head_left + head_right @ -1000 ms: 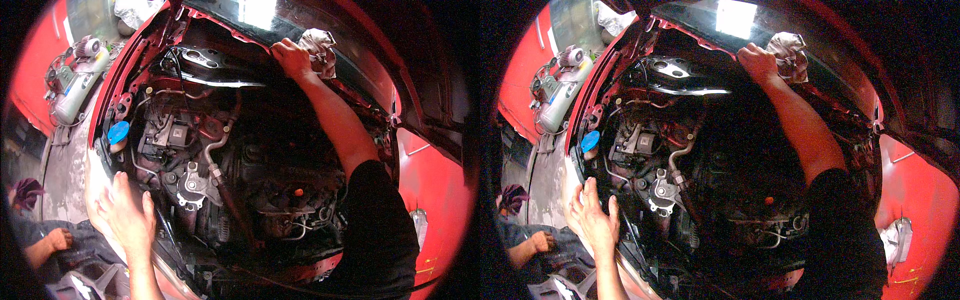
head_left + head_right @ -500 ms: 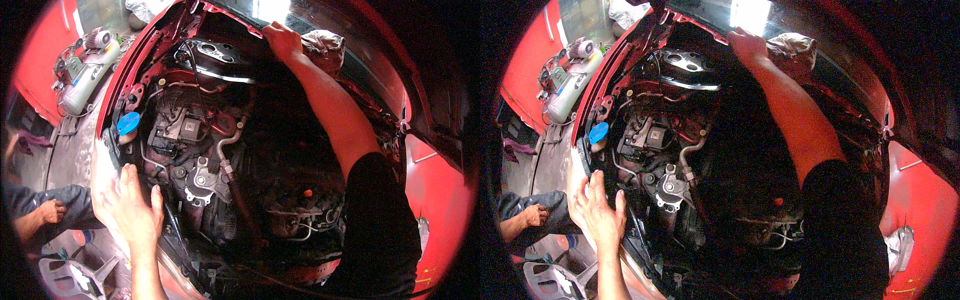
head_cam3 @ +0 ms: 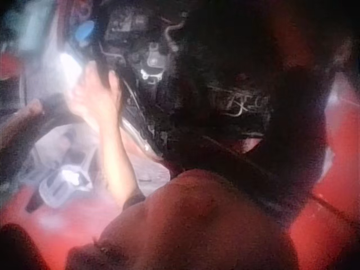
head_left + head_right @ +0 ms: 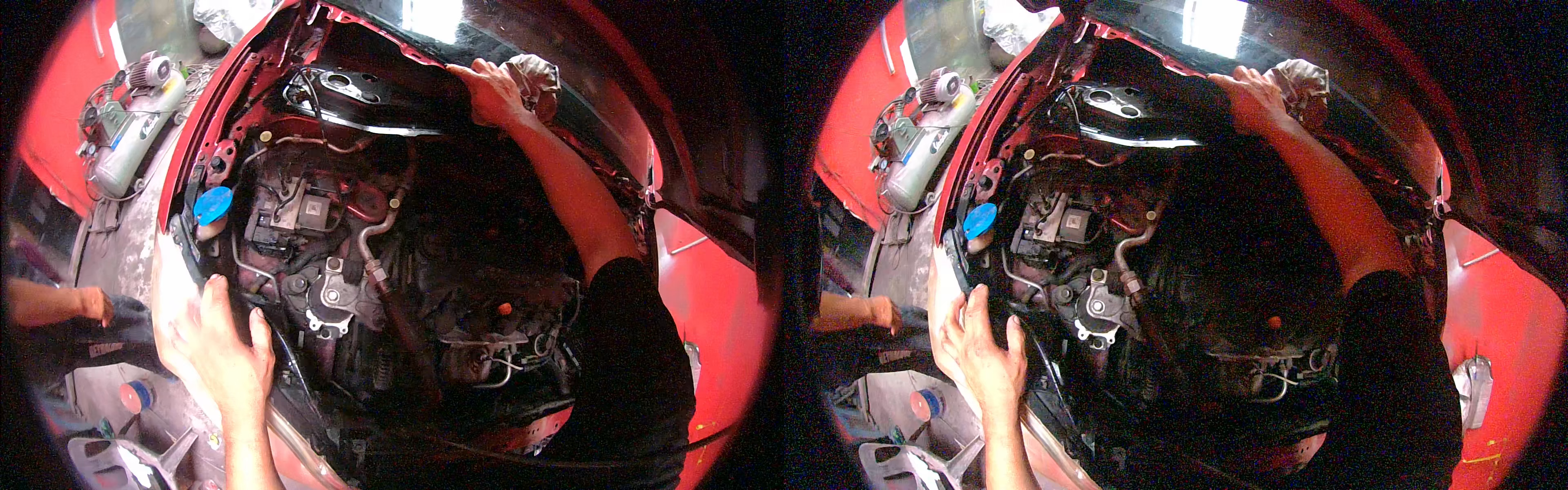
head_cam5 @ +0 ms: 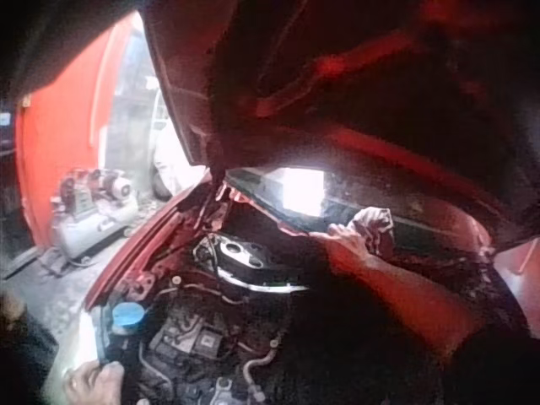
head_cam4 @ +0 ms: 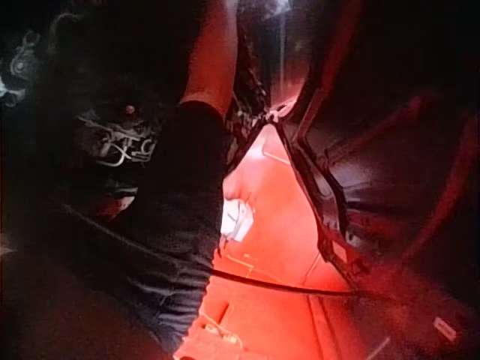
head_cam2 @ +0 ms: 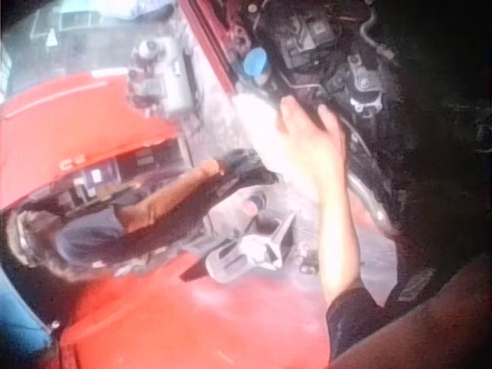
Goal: The person wipes the red car's front fender and engine bay with a cloth, repeatedly dipping the cloth into a bucket of water. The person cleans around the headlight, along the fender edge, and inside the engine compartment, occasionally wringing out the cloth.
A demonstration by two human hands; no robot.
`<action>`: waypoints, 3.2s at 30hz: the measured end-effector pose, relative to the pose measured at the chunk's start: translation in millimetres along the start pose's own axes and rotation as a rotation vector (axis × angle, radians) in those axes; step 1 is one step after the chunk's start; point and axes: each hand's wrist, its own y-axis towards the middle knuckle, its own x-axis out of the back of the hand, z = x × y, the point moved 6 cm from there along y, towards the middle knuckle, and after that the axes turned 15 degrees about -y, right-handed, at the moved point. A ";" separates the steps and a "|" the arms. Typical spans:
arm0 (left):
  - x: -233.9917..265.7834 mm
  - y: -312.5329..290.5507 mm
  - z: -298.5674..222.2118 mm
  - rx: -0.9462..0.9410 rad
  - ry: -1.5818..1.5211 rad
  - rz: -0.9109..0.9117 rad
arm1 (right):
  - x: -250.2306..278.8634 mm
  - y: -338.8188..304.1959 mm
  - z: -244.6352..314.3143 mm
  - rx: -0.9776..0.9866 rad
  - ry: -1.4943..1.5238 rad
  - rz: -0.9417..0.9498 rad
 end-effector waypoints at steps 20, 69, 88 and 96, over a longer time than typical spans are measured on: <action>-0.9 -1.3 3.6 -0.018 -0.062 -0.047 | -4.3 -64.4 -59.2 -0.016 -0.148 0.175; -6.5 0.1 4.2 0.000 0.118 -0.068 | -74.4 -96.1 -165.2 -0.023 -0.076 0.563; -3.4 3.3 1.2 0.052 0.128 -0.026 | -94.4 -132.3 -203.3 -0.432 0.553 0.751; -6.0 0.5 -2.1 0.013 -0.056 -0.050 | 29.7 -155.1 -201.1 -0.529 -0.119 0.190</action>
